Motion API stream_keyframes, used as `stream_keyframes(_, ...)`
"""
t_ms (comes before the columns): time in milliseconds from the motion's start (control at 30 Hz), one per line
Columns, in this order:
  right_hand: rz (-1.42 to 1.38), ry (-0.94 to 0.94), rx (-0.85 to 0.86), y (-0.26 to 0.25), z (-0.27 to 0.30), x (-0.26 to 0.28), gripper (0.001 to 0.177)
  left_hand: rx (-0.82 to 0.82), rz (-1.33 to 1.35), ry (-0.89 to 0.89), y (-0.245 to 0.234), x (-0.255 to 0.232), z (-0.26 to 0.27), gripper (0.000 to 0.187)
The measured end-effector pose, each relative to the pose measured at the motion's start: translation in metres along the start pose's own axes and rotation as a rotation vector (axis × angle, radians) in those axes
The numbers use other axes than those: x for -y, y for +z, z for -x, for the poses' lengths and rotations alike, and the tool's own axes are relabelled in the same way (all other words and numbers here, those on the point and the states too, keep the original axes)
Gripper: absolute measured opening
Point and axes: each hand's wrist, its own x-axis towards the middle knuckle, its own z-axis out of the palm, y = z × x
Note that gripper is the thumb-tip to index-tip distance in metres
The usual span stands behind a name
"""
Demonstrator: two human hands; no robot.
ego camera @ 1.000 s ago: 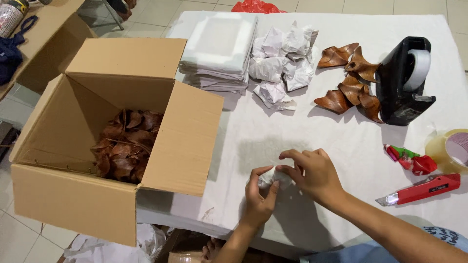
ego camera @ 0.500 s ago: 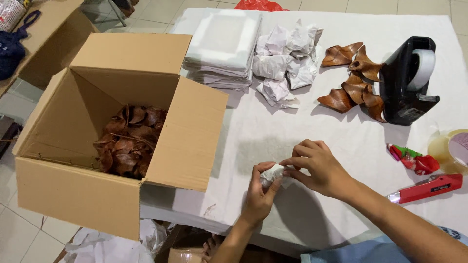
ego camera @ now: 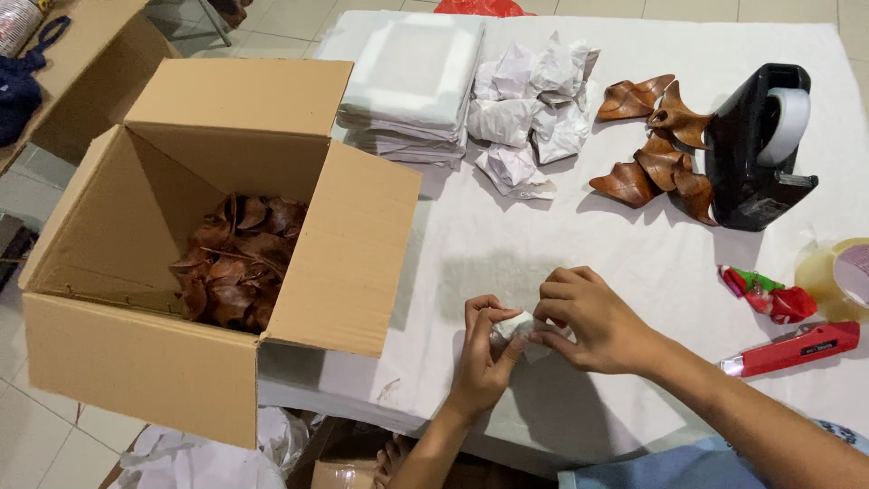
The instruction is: Wrap small items in tissue paper and pack them into a cardboard box.
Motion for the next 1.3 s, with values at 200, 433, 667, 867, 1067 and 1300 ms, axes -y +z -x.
stream_keyframes(200,0.077,-0.039,-0.044,-0.002,-0.003,-0.002,0.02,-0.065,0.082,-0.041,-0.001,0.001,-0.002,0.023)
stream_keyframes(433,0.287,-0.183,-0.274,-0.007,-0.004,-0.001,0.005,-0.099,0.368,-0.181,-0.006,-0.035,-0.007,0.053)
stream_keyframes(667,0.511,-0.459,-0.5,-0.009,-0.008,0.015,0.017,-0.052,1.006,-0.352,-0.011,0.004,-0.013,0.059)
stream_keyframes(867,0.315,-0.236,-0.531,-0.01,-0.007,0.004,0.046,-0.199,0.865,-0.274,-0.005,0.017,-0.014,0.053)
stream_keyframes(1067,-0.409,0.458,-0.265,-0.003,-0.009,0.002,0.052,-0.191,0.709,-0.205,-0.005,-0.016,-0.015,0.057)
stream_keyframes(1300,-0.472,0.575,-0.13,0.01,-0.008,0.001,0.02,-0.136,0.658,-0.188,-0.004,-0.009,-0.013,0.058)
